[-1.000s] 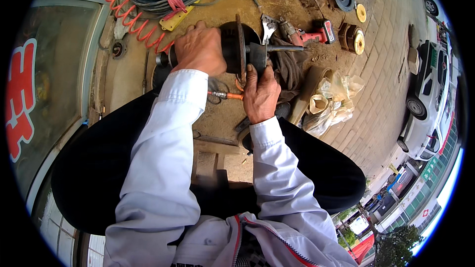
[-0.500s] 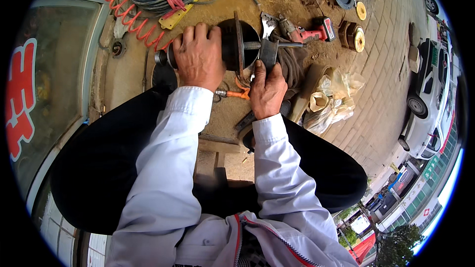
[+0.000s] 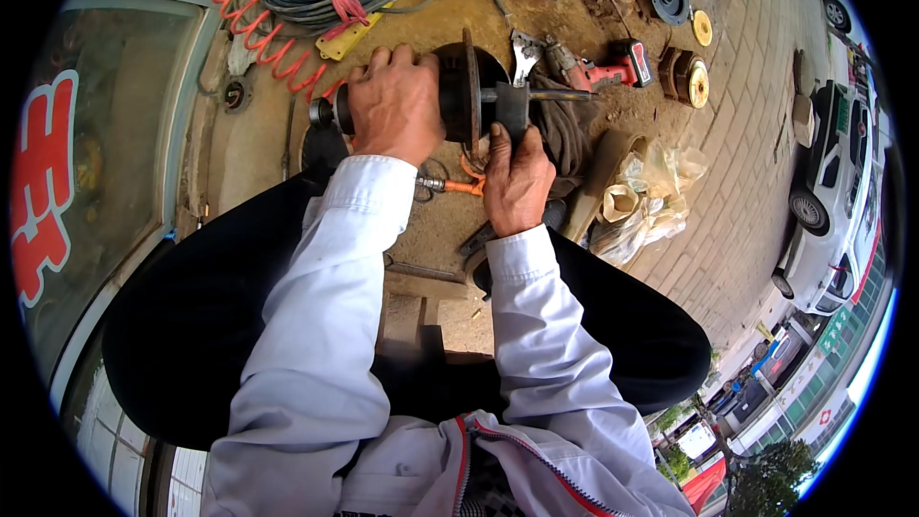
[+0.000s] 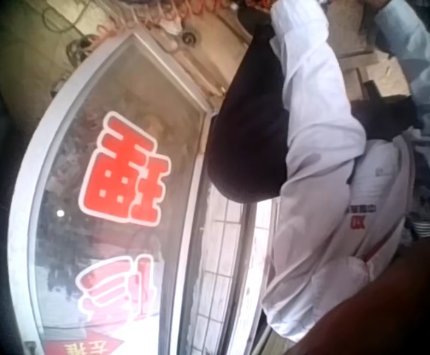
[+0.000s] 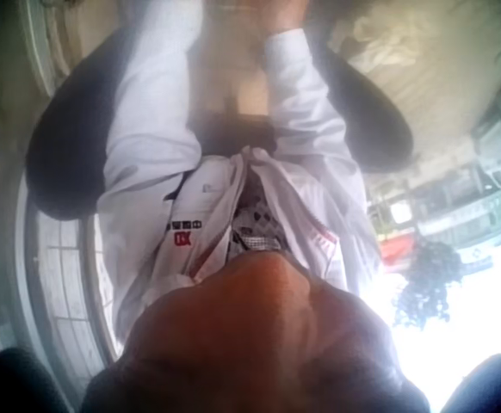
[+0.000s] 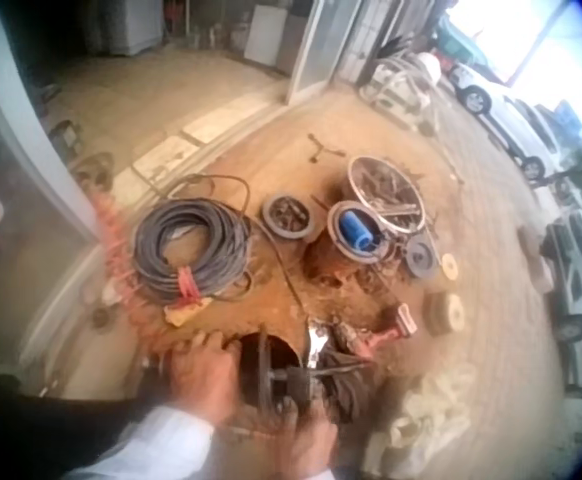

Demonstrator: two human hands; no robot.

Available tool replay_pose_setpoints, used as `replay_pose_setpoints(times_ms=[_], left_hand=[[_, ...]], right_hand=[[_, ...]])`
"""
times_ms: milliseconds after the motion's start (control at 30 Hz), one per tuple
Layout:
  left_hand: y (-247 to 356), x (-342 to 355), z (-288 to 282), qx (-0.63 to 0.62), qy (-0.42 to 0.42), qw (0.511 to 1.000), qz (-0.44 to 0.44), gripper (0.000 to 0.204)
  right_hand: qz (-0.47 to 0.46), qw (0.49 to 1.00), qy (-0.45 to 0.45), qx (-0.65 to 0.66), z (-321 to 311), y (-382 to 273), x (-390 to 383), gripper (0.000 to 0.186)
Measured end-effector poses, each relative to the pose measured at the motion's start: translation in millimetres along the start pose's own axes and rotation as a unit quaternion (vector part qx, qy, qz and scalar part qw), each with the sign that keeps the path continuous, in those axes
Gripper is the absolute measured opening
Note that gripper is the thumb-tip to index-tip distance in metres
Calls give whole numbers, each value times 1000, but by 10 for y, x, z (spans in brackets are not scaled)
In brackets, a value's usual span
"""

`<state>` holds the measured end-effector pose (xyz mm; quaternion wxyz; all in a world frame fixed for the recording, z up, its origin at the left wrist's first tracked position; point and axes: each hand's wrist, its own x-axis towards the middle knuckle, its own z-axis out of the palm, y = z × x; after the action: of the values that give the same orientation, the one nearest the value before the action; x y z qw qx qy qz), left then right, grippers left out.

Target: The person is sitting on the ground and using a wrench to tighten a bolt on a mechanical part. They repeatedly adjust the wrench and the part, ensuring the bolt is securely fastened.

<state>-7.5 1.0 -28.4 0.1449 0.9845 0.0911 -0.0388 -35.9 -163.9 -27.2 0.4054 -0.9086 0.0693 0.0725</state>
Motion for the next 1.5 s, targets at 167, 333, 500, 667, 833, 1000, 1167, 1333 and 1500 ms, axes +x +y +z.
replay_pose_setpoints(times_ms=[167,333,500,667,833,1000,1167,1333,1500], left_hand=[[20,10,-6,-4,-9,1000,-3,33],[10,-45,71,3,32,999,-6,38],[41,-96,117,9,74,997,-12,49],[46,-141,193,17,122,992,-1,49],[42,-175,224,17,126,992,-9,47],[60,-167,254,20,129,991,-6,47],[29,-171,232,23,138,990,-3,47],[43,-168,216,11,128,992,-6,47],[14,-175,245,17,134,991,-3,46]], right_hand=[[4,999,16,28,26,-63,-30,28],[24,997,29,65,-54,-81,11,29],[-17,1000,12,0,57,-47,-57,29],[21,999,6,32,-58,-93,14,28],[-9,1000,-17,1,39,-23,-7,29],[18,999,4,31,-9,-39,-7,31],[24,999,-14,23,-50,-23,26,30],[-19,1000,-18,-16,25,-84,-37,29],[19,999,-8,35,-28,-17,8,28]])
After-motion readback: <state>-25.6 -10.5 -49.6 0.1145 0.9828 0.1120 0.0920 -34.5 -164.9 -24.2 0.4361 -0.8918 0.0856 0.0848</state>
